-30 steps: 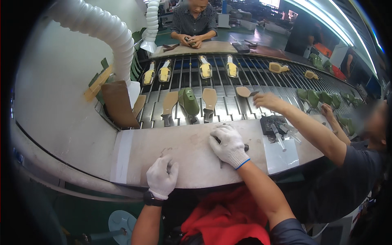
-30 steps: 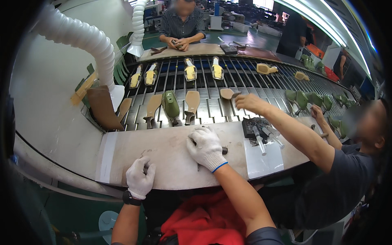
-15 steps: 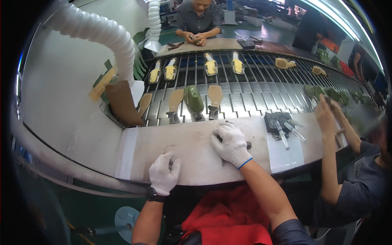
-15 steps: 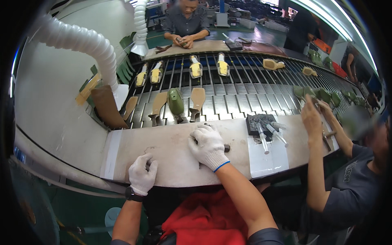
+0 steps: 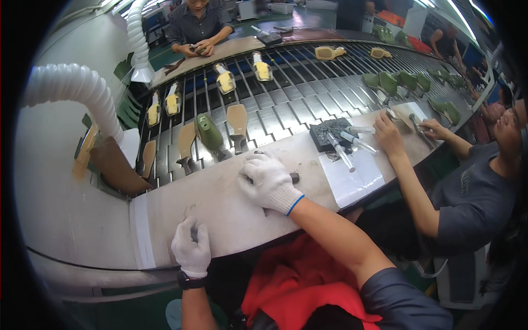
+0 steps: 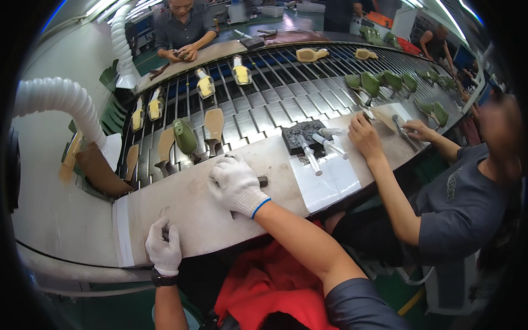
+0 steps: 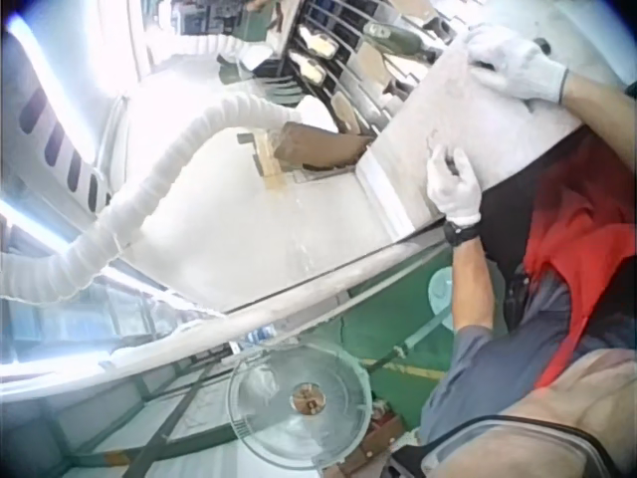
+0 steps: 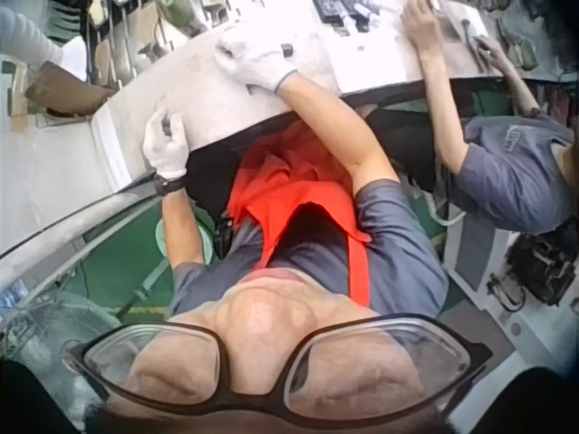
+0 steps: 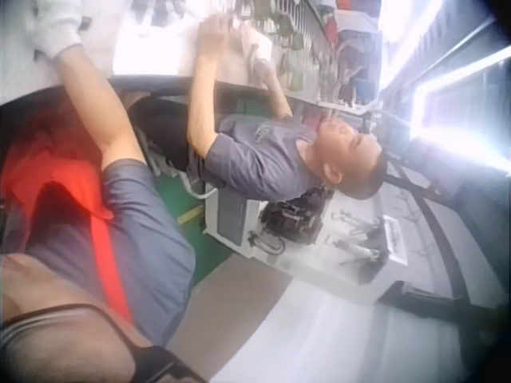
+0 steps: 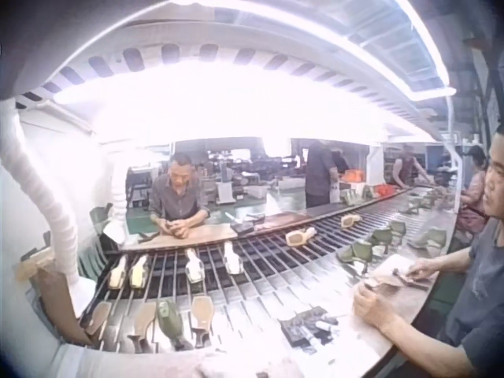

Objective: The person attaches shoe soles onto lasted shoe uppers by hand, hammers around the edges with a hammer, and places the assembled shoes onto a conveyor belt.

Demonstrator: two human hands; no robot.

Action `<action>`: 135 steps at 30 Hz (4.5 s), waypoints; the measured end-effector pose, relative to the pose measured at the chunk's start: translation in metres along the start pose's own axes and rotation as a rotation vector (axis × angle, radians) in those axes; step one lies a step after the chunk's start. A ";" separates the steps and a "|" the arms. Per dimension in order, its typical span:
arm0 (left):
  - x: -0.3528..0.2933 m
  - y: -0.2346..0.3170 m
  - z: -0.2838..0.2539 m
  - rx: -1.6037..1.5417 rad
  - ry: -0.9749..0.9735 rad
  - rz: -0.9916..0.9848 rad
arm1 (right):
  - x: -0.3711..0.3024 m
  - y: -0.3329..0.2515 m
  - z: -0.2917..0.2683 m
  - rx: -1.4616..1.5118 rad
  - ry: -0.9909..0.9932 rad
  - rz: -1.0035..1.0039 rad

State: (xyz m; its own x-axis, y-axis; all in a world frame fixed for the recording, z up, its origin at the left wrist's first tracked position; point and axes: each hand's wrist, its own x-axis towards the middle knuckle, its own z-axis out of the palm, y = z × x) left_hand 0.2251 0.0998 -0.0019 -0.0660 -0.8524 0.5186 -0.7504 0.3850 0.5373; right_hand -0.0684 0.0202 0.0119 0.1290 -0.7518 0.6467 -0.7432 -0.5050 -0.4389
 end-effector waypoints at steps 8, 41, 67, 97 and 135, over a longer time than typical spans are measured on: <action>0.009 0.015 -0.174 -1.278 0.253 0.023 | -0.007 0.000 0.000 0.065 -0.067 0.068; 0.001 0.024 0.003 0.135 -0.050 0.232 | 0.049 -0.050 -0.202 1.391 0.435 0.158; 0.099 0.061 0.038 -0.146 -0.531 -0.057 | 0.061 -0.035 -0.011 0.186 -0.366 0.265; 0.146 0.019 0.097 -0.268 -0.397 0.176 | 0.321 0.244 0.180 -0.226 -0.050 0.748; 0.035 -0.026 -0.037 0.302 -0.035 0.312 | 0.130 0.072 0.034 -0.479 -0.608 0.706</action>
State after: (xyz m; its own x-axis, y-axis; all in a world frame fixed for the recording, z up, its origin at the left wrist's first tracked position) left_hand 0.2667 0.0730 0.0265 -0.3386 -0.7253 0.5994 -0.8494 0.5097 0.1368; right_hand -0.0830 -0.1280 0.0430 -0.2259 -0.9639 -0.1411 -0.9433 0.2526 -0.2153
